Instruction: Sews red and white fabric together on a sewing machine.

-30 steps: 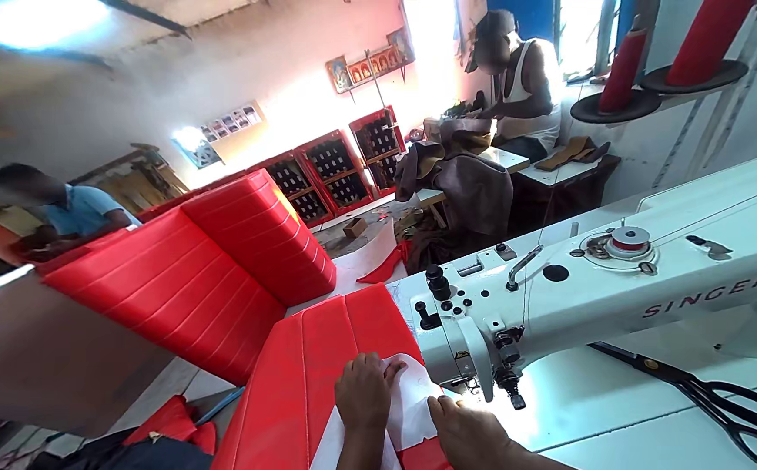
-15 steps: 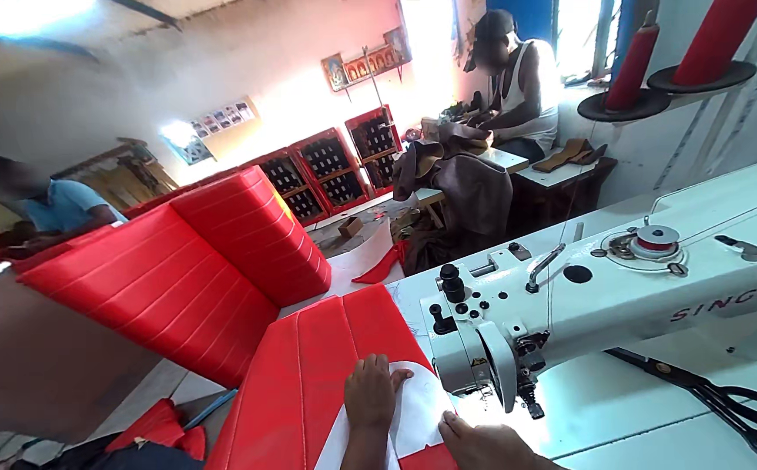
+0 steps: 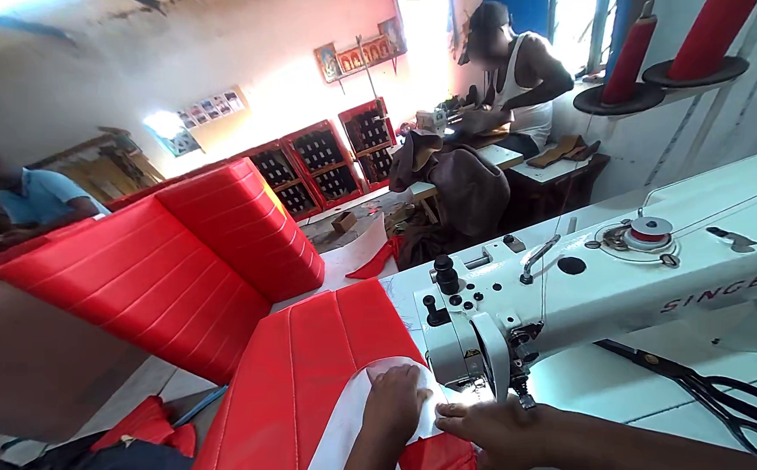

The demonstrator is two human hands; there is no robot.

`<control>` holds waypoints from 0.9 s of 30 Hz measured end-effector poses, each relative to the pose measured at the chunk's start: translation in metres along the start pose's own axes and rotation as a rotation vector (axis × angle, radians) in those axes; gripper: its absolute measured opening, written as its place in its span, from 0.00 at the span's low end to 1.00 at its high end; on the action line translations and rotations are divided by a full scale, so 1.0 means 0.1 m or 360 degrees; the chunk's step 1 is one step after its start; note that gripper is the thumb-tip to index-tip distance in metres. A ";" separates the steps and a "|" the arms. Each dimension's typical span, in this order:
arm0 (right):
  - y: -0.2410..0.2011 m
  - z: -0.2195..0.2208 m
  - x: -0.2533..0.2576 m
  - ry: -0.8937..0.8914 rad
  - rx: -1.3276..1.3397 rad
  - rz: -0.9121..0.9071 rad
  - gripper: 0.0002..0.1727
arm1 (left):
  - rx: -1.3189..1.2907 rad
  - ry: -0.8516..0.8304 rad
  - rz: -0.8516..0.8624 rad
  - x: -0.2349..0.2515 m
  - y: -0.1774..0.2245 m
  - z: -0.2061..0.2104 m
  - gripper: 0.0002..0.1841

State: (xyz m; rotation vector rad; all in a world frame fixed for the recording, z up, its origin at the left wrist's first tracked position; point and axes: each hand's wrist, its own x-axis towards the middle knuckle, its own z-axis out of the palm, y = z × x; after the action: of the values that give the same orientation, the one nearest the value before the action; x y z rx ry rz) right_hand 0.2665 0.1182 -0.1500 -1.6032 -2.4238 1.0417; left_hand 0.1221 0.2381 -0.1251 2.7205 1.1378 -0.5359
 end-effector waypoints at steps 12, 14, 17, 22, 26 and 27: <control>0.08 0.41 0.00 0.0574 -0.0452 -0.0073 0.27 | -0.0111 0.0268 0.0103 -0.03 -0.27 0.50 0.32; 0.05 0.39 0.01 0.0493 -0.0409 -0.0027 0.25 | -0.0111 0.0287 0.0097 -0.02 -0.27 0.52 0.33; -0.01 0.37 0.02 0.0412 -0.0399 0.0037 0.26 | -0.0101 0.0303 0.0081 -0.01 -0.26 0.53 0.34; -0.01 0.41 0.05 0.0551 -0.0549 -0.0030 0.22 | -0.0099 0.0290 0.0063 0.00 -0.26 0.53 0.34; 0.03 0.51 0.10 0.0912 -0.0727 -0.0065 0.15 | -0.0096 0.0277 0.0052 0.01 -0.26 0.53 0.34; 0.03 0.54 0.12 0.1019 -0.0764 -0.0056 0.13 | -0.0097 0.0264 0.0052 0.01 -0.26 0.53 0.34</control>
State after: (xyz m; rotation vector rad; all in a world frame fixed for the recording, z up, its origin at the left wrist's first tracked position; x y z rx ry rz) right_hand 0.2421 0.1012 -0.1971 -1.6513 -2.2987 -0.1006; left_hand 0.0903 0.2432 -0.1741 2.7677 1.1239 -0.2705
